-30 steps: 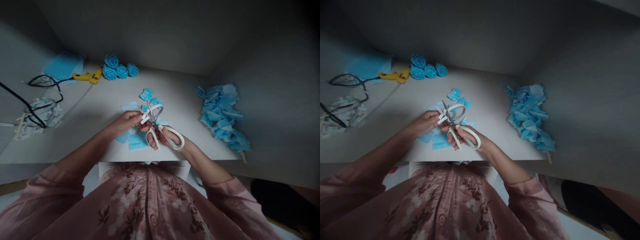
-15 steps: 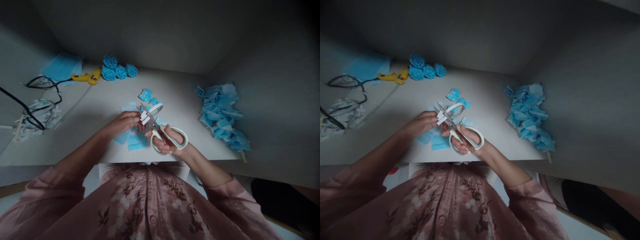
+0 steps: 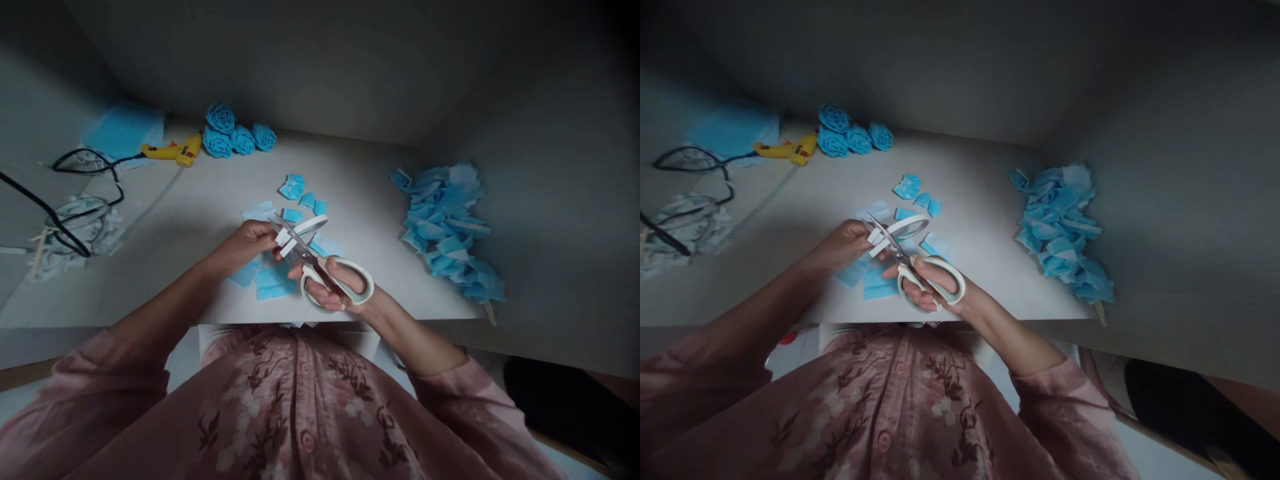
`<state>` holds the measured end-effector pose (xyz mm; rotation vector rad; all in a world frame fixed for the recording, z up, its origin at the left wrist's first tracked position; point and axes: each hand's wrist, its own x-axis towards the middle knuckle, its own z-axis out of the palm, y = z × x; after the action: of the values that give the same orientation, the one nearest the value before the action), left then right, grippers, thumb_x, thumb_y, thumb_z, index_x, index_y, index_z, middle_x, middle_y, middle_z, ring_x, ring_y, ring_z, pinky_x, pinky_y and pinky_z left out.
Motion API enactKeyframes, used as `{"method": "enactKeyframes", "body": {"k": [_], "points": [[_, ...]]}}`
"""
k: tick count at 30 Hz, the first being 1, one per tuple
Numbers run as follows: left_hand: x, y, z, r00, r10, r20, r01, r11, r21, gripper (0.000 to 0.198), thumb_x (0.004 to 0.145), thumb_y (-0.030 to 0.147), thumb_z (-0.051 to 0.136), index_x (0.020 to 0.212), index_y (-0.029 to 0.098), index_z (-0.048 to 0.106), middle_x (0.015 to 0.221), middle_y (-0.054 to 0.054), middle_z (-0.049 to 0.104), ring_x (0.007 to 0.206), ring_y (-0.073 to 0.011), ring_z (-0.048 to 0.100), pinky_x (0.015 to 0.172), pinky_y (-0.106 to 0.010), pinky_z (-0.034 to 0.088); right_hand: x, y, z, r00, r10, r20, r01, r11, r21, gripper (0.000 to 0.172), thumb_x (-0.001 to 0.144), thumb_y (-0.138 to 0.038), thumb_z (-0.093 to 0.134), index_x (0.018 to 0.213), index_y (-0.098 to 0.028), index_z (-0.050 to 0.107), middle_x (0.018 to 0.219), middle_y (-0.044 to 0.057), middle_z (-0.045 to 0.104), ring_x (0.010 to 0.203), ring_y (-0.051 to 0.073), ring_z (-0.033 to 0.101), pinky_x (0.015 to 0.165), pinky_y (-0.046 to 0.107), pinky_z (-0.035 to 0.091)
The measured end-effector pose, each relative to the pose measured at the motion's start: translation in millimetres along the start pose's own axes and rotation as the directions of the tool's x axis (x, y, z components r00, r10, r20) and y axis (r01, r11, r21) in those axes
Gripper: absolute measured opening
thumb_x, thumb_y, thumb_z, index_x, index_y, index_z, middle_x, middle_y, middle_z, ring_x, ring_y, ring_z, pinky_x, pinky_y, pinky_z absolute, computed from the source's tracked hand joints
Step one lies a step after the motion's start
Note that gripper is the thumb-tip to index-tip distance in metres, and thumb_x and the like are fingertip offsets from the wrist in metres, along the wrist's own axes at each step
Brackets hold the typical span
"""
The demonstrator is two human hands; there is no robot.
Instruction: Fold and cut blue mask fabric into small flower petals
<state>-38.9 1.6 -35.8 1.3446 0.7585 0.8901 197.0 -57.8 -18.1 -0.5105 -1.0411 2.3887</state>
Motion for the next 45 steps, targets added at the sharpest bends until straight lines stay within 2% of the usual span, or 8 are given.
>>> {"method": "enactKeyframes", "body": {"k": [5, 9, 13, 17, 23, 28, 32, 45], "points": [[0, -1, -1.7, 0.999, -0.026, -0.026, 0.027, 0.999, 0.037, 0.038, 0.076, 0.05, 0.087, 0.063, 0.017, 0.072, 0.054, -0.001, 0.065, 0.051, -0.0118, 0.058, 0.053, -0.024, 0.045, -1, -2, 3, 0.997, -0.035, -0.07, 0.03, 0.997, -0.078, 0.066, 0.082, -0.077, 0.079, 0.1, -0.014, 0.074, 0.059, -0.011, 0.049, 0.037, 0.001, 0.029, 0.031, 0.017, 0.027], [-2, 10, 1.3, 0.997, -0.059, -0.045, 0.063, 0.995, 0.081, 0.035, 0.074, 0.047, 0.088, 0.066, 0.016, 0.074, 0.055, 0.0, 0.064, 0.05, -0.01, 0.054, 0.052, -0.023, 0.041, -5, -8, 13, 0.973, -0.128, -0.19, 0.056, 0.936, -0.348, 0.056, 0.088, -0.066, 0.079, 0.107, -0.013, 0.076, 0.057, -0.01, 0.052, 0.039, 0.003, 0.037, 0.039, 0.02, 0.032], [0, 19, 6.6, 0.997, -0.062, -0.05, 0.068, 0.99, 0.126, 0.032, 0.08, 0.046, 0.084, 0.074, 0.014, 0.078, 0.062, -0.002, 0.067, 0.052, -0.0096, 0.054, 0.05, -0.022, 0.038, -4, -6, 26, 0.938, -0.272, -0.215, 0.053, 0.725, -0.687, 0.049, 0.083, -0.06, 0.086, 0.102, -0.016, 0.079, 0.061, -0.008, 0.053, 0.052, 0.006, 0.041, 0.052, 0.023, 0.032], [4, 19, 8.3, 0.997, -0.036, -0.071, 0.045, 0.991, 0.13, 0.036, 0.084, 0.048, 0.08, 0.074, 0.014, 0.074, 0.065, -0.002, 0.068, 0.05, -0.0085, 0.054, 0.051, -0.023, 0.042, 1, -1, 33, 0.919, -0.372, -0.133, 0.074, 0.492, -0.868, 0.047, 0.082, -0.058, 0.087, 0.103, -0.017, 0.08, 0.082, 0.001, 0.07, 0.067, 0.011, 0.052, 0.063, 0.027, 0.038], [4, 13, 4.1, 0.996, -0.025, -0.084, 0.026, 1.0, 0.001, 0.035, 0.09, 0.048, 0.078, 0.101, 0.015, 0.078, 0.088, -0.005, 0.076, 0.067, -0.0119, 0.063, 0.06, -0.024, 0.047, -14, -8, 20, 0.984, -0.166, -0.07, 0.072, 0.718, -0.692, 0.06, 0.08, -0.055, 0.091, 0.125, -0.021, 0.071, 0.085, -0.002, 0.066, 0.074, 0.013, 0.056, 0.065, 0.025, 0.043], [5, 8, 4.6, 0.985, -0.084, -0.148, 0.063, 0.988, -0.144, 0.026, 0.084, 0.041, 0.08, 0.08, 0.016, 0.074, 0.072, -0.002, 0.066, 0.066, -0.013, 0.059, 0.066, -0.027, 0.048, -28, -4, -4, 0.985, -0.157, -0.077, 0.105, 0.885, -0.454, 0.069, 0.088, -0.072, 0.077, 0.129, -0.018, 0.065, 0.086, 0.0, 0.062, 0.072, 0.012, 0.056, 0.063, 0.025, 0.045], [8, 5, 4.7, 0.986, -0.105, -0.13, 0.076, 0.975, -0.209, 0.033, 0.086, 0.047, 0.078, 0.076, 0.017, 0.07, 0.069, -0.003, 0.066, 0.063, -0.0135, 0.058, 0.063, -0.027, 0.047, -30, -1, -12, 0.985, -0.159, -0.063, 0.117, 0.896, -0.429, 0.075, 0.091, -0.082, 0.064, 0.127, -0.017, 0.066, 0.089, 0.001, 0.063, 0.065, 0.01, 0.056, 0.061, 0.026, 0.05], [8, 1, 2.4, 0.99, -0.138, 0.034, 0.142, 0.96, -0.24, 0.056, 0.085, 0.071, 0.076, 0.084, 0.016, 0.07, 0.077, -0.006, 0.068, 0.069, -0.016, 0.064, 0.062, -0.028, 0.053, -15, 0, -17, 0.991, -0.127, -0.044, 0.101, 0.919, -0.38, 0.065, 0.097, -0.074, 0.062, 0.121, -0.014, 0.069, 0.082, 0.0, 0.065, 0.06, 0.009, 0.061, 0.052, 0.023, 0.05]]}}
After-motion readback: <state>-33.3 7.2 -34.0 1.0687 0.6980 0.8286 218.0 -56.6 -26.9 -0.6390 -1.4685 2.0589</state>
